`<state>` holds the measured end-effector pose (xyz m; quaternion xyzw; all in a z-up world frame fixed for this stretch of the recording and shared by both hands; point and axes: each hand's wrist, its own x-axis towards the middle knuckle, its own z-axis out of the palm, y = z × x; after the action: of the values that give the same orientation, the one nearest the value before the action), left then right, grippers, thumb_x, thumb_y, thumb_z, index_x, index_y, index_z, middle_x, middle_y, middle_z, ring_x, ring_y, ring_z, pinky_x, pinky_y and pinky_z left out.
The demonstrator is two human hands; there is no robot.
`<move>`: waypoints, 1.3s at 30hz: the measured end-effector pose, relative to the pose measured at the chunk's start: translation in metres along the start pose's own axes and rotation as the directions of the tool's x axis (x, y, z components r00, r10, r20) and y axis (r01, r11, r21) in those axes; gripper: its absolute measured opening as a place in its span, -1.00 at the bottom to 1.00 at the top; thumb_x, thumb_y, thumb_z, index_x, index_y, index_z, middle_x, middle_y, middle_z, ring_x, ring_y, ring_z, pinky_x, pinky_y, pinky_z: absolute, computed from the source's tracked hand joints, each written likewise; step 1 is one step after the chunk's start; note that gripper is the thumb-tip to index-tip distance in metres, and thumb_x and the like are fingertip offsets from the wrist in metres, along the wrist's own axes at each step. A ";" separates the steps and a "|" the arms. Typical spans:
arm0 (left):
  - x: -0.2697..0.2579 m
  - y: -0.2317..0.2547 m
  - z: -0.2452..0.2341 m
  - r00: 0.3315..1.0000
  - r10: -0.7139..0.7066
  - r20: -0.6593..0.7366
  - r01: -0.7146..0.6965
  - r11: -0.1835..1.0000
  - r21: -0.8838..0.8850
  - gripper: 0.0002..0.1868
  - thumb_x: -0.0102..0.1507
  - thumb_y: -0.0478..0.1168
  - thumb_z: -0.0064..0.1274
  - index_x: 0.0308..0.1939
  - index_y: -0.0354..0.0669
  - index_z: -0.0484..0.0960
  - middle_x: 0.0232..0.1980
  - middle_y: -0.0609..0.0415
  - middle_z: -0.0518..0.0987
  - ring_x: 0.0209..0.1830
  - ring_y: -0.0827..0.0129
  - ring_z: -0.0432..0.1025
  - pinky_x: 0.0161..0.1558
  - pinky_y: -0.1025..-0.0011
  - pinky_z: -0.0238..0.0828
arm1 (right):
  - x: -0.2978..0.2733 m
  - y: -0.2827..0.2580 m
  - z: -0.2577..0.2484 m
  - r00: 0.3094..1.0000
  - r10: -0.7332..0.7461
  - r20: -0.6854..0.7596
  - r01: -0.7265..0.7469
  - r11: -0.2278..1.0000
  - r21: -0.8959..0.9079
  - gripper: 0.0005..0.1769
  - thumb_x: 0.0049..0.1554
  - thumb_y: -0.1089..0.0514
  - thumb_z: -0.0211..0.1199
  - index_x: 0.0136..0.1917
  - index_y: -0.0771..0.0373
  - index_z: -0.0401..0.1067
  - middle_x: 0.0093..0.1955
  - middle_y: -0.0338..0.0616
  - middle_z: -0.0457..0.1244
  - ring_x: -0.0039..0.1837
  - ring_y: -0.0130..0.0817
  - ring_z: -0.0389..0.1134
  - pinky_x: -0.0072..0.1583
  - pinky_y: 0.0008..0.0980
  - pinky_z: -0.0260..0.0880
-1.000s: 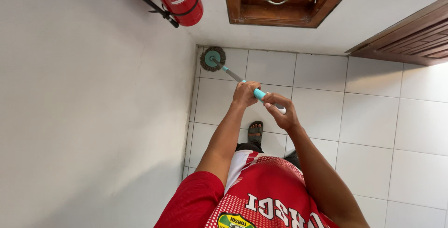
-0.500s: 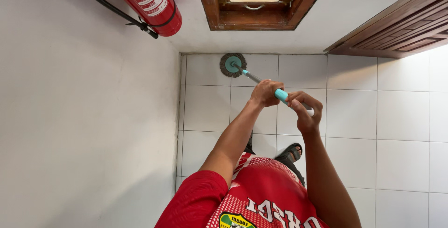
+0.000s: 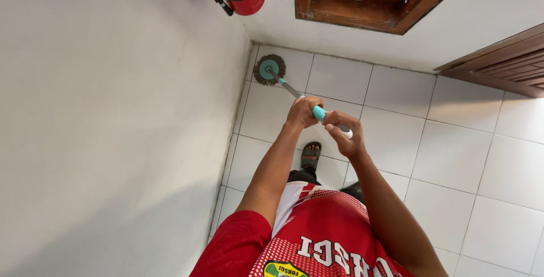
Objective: The person mops a tiled floor using a spin mop, first spinning the mop head in a bucket of water and then scrubbing the floor in a circular motion near a doorway and a fire extinguisher.
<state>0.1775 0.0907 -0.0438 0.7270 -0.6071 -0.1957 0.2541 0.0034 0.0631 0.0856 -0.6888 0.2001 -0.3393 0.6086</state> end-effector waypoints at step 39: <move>0.017 0.467 0.309 0.779 0.415 0.470 -0.422 0.901 -0.097 -0.73 0.03 -0.26 0.23 -0.19 0.05 0.63 -0.15 0.22 0.67 -0.01 0.30 0.54 0.35 0.09 0.25 | -0.337 -0.100 -0.348 0.680 -0.015 -0.733 -0.230 0.945 -0.232 -0.89 0.09 0.35 0.11 -0.28 0.39 0.38 -0.20 -0.05 0.36 -0.14 -0.39 0.32 -0.01 -0.35 0.35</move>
<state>-0.3679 -0.0294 -0.0052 0.5042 -0.7982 -0.3039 0.1275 -0.4903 0.0685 0.1174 -0.5701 0.5150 -0.5119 0.3844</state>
